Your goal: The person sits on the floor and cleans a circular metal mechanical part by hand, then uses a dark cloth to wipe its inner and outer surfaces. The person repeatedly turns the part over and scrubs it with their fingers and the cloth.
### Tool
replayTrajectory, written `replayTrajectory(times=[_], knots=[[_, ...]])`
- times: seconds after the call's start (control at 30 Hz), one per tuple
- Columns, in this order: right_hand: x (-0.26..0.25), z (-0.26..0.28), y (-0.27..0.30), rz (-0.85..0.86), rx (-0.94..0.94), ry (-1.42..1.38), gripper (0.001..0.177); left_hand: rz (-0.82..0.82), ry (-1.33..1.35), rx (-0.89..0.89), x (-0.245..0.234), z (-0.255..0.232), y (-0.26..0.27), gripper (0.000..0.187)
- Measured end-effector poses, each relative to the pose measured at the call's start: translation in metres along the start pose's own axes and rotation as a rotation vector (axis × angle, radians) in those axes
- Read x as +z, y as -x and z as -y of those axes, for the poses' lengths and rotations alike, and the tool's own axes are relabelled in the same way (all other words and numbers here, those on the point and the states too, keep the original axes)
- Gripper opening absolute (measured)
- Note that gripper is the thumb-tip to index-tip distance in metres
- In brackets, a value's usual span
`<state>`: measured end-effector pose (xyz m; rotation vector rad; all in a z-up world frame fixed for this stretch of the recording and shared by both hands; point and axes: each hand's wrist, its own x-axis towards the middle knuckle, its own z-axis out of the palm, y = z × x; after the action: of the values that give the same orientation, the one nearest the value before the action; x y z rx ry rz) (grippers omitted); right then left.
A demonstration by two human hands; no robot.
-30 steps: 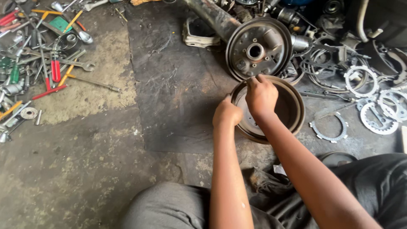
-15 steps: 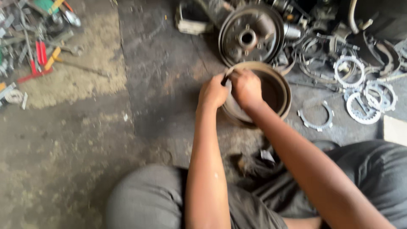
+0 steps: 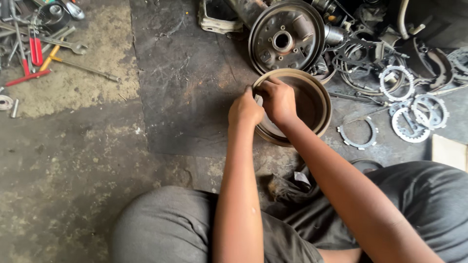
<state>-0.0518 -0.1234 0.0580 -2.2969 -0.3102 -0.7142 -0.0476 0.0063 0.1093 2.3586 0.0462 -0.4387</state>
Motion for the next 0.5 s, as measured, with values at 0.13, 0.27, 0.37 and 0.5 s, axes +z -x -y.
replayTrajectory(times=[0.13,0.27,0.37,0.5], knots=[[-0.013,-0.011,-0.005,-0.229,0.084,0.273,0.022,-0.028,0.000,-0.016,-0.001,-0.002,0.017,0.069],[-0.016,-0.011,-0.004,-0.454,0.436,0.272,0.008,0.047,-0.111,-0.127,0.009,-0.012,0.024,0.093],[-0.015,-0.010,-0.009,-0.539,0.418,0.311,0.008,0.057,-0.123,-0.140,0.009,-0.017,0.021,0.097],[-0.013,-0.010,-0.015,-0.453,0.285,0.349,0.007,0.086,-0.083,-0.159,0.006,-0.018,0.018,0.104]])
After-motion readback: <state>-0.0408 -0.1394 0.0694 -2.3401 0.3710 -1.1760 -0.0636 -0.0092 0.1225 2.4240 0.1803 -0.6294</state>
